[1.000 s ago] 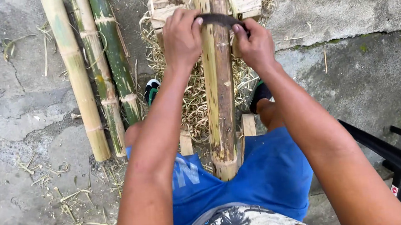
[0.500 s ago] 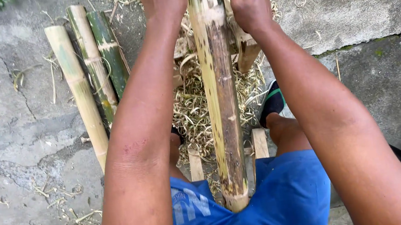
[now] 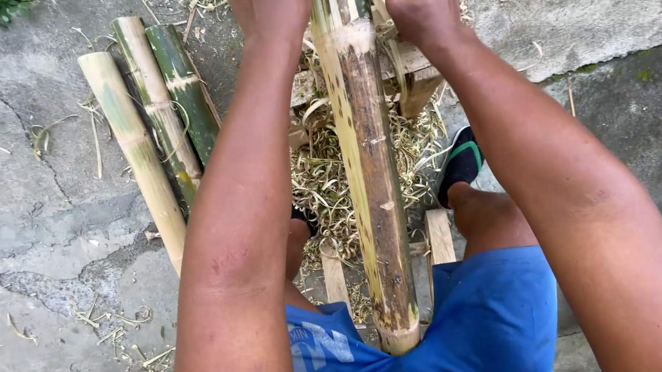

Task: Scraping the outer layer of a bamboo pole using a curved blade.

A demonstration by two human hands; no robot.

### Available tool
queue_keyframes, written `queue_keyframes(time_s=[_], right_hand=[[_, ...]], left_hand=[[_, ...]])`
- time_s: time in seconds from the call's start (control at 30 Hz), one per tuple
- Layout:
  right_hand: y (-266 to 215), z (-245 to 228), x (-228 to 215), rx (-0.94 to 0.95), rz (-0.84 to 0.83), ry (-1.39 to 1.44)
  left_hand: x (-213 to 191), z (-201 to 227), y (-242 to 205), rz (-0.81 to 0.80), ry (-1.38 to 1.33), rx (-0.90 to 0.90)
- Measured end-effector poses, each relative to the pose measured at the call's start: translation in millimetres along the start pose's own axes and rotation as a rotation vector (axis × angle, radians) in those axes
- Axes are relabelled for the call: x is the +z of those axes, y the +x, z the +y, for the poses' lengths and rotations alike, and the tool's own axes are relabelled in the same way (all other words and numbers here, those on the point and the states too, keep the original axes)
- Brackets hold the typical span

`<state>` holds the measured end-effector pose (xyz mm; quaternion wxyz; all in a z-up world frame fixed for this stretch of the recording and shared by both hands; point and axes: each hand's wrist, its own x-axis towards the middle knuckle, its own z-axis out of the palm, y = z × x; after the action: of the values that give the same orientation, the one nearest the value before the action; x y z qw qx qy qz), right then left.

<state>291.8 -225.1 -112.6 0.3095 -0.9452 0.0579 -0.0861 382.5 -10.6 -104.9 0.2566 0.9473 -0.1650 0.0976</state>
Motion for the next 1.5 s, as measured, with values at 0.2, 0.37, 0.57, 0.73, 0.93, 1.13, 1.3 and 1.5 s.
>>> queue_keyframes(time_s=[0.2,0.37,0.57,0.73,0.93,1.13,1.3,1.5], right_hand=[[-46,-41,-33,0.247,-0.192,0.122],[-69,-52,-47,0.295,-0.215,0.165],[-51,-65,-66,0.488,-0.381,0.152],[-22,-79,-65,0.448,-0.348,0.007],[-78,-74,-57,0.291,-0.266,0.020],[-145,-79,-72,0.152,-0.146,0.121],[-170,-76,-82,0.207,-0.332,0.020],[-231,-85,-82,0.097,-0.218,0.039]], left_hand=[[-52,48,-38,-0.085,-0.081,-0.136],[-62,62,-53,-0.250,-0.037,-0.207],[-64,58,-42,-0.338,0.043,-0.221],[-53,35,-23,-0.302,-0.132,-0.365],[-80,49,-72,-0.433,-0.073,-0.366],[-106,65,-133,-0.584,-0.078,-0.314],[-129,74,-165,-0.513,-0.138,-0.335],[-165,95,-213,-0.410,-0.246,-0.373]])
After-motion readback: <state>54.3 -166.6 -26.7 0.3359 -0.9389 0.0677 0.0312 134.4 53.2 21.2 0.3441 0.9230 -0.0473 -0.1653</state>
